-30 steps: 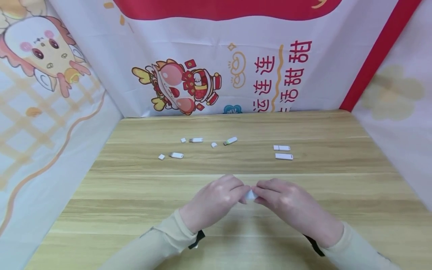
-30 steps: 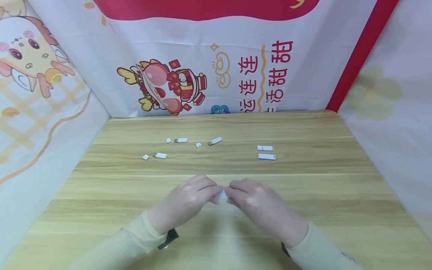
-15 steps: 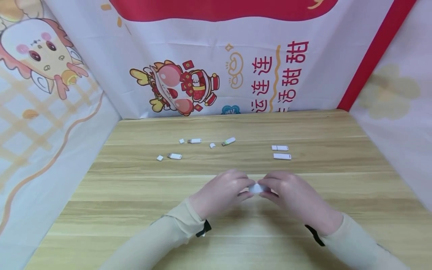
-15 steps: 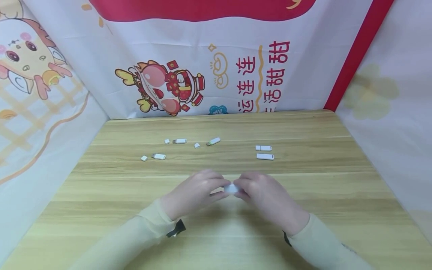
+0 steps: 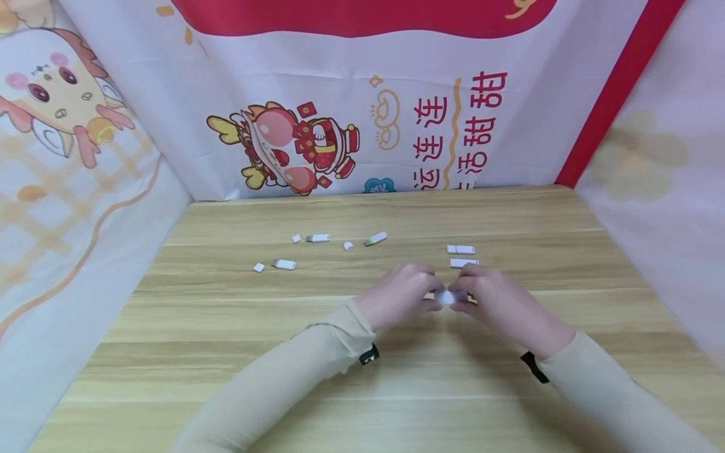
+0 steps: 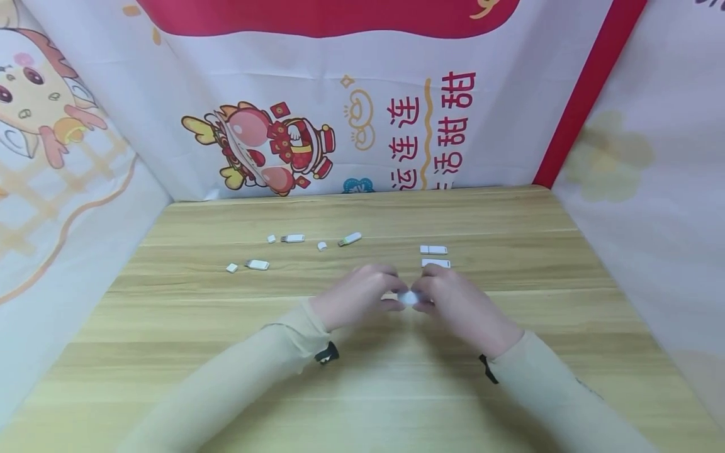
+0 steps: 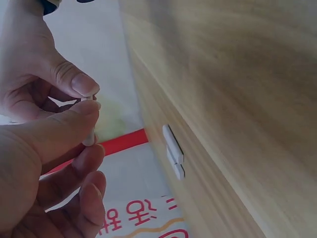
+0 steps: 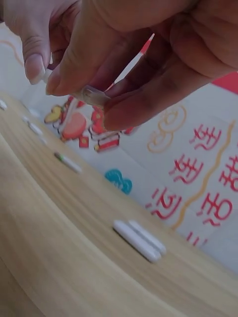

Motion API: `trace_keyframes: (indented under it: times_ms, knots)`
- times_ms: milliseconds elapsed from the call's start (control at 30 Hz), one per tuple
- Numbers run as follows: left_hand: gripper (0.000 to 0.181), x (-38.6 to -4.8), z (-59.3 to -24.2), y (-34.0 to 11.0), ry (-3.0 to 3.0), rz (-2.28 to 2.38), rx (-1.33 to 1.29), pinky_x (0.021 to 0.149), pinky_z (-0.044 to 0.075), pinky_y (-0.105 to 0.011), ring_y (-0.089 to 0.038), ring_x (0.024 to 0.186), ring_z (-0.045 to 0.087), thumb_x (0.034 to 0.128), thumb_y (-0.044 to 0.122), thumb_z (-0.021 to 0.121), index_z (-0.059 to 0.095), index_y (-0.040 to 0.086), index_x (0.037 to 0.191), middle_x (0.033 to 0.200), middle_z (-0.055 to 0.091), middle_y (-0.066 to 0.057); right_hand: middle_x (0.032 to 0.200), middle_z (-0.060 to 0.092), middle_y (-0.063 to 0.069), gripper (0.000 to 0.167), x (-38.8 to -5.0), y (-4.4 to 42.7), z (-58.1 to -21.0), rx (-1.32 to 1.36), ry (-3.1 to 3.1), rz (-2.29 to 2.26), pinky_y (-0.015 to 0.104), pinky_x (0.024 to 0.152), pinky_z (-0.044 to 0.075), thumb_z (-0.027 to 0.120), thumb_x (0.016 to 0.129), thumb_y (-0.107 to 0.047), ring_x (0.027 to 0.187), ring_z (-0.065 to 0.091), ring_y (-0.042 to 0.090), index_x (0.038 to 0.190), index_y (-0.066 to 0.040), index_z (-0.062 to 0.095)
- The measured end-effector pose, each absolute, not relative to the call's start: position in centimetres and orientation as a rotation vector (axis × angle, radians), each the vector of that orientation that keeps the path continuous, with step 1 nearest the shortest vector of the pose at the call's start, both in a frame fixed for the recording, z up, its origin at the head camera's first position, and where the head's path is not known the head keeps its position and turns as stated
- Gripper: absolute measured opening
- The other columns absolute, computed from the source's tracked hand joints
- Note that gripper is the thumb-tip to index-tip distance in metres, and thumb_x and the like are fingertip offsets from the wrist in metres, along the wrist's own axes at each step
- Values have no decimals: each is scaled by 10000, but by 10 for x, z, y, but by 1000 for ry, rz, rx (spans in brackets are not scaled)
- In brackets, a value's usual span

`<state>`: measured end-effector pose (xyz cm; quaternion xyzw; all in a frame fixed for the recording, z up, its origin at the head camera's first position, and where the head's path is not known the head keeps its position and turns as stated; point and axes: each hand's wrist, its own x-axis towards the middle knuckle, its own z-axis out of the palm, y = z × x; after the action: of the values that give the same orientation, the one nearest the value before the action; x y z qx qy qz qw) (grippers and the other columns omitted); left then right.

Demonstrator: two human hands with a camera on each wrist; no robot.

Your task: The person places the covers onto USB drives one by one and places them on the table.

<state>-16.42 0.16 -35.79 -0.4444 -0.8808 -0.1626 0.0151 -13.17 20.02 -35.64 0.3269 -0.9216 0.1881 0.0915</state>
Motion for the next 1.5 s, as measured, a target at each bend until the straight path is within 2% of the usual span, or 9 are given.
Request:
trace_keyframes:
  times_ms: [133,300,533,633,833,967,1100,1233,1500]
  knots:
    - [167,-181,-361,18,-2788,-470,-1386,691,469,-178,-56,766,570,863,223,791,782,124,998,874,667,39,855,642,21,205,-144,212,-361,950,-2769,560,274,627,541,872,727,-39,740,617,143,899,-51,763]
    - [156,-203,-369,37,-2879,-512,-1395,735,478,-157,-35,806,606,847,207,804,784,136,984,908,714,60,830,649,36,162,-160,227,-367,944,-2809,555,298,606,526,848,749,-6,720,615,162,885,-35,764]
    - [132,-228,-388,61,-2978,-517,-1370,698,462,-144,-31,735,586,851,189,797,780,144,974,858,704,79,805,657,33,161,-182,242,-379,884,-2939,615,274,615,533,834,755,22,717,627,159,895,-32,775]
    - [53,-235,-396,71,-2978,-479,-1380,671,456,-155,-53,690,576,844,130,788,780,144,894,782,689,87,794,670,5,158,-190,247,-384,881,-2977,636,286,635,536,828,753,30,712,622,139,874,-54,772]
    - [111,-240,-401,81,-3017,-410,-1317,629,443,-187,-98,639,557,815,87,776,723,149,740,645,613,89,717,635,-50,139,-204,252,-395,889,-3028,668,297,610,461,785,770,15,654,518,101,801,-115,744]
    - [94,-240,-399,81,-3044,-367,-1277,633,445,-204,-114,676,563,812,85,776,718,135,757,681,623,71,730,641,-41,138,-210,251,-400,907,-3021,669,304,619,454,767,787,26,665,513,112,805,-109,743]
    - [69,-241,-400,81,-3070,-362,-1255,636,445,-209,-125,696,562,821,80,773,719,115,798,719,631,49,774,672,-38,105,-215,251,-402,874,-3056,670,319,658,494,799,801,-4,702,561,123,841,-92,759]
    - [61,-242,-403,83,-3090,-366,-1230,643,443,-197,-122,695,557,846,100,772,718,114,821,719,610,50,785,696,-29,83,-217,251,-403,834,-3088,683,358,701,530,822,791,-34,730,604,136,813,-89,764]
    - [72,-238,-407,92,-2997,-275,-1207,615,438,-202,-121,683,548,892,94,716,690,118,830,703,598,46,754,699,6,146,-219,252,-407,816,-3029,700,367,682,549,847,706,28,697,610,151,723,-70,740]
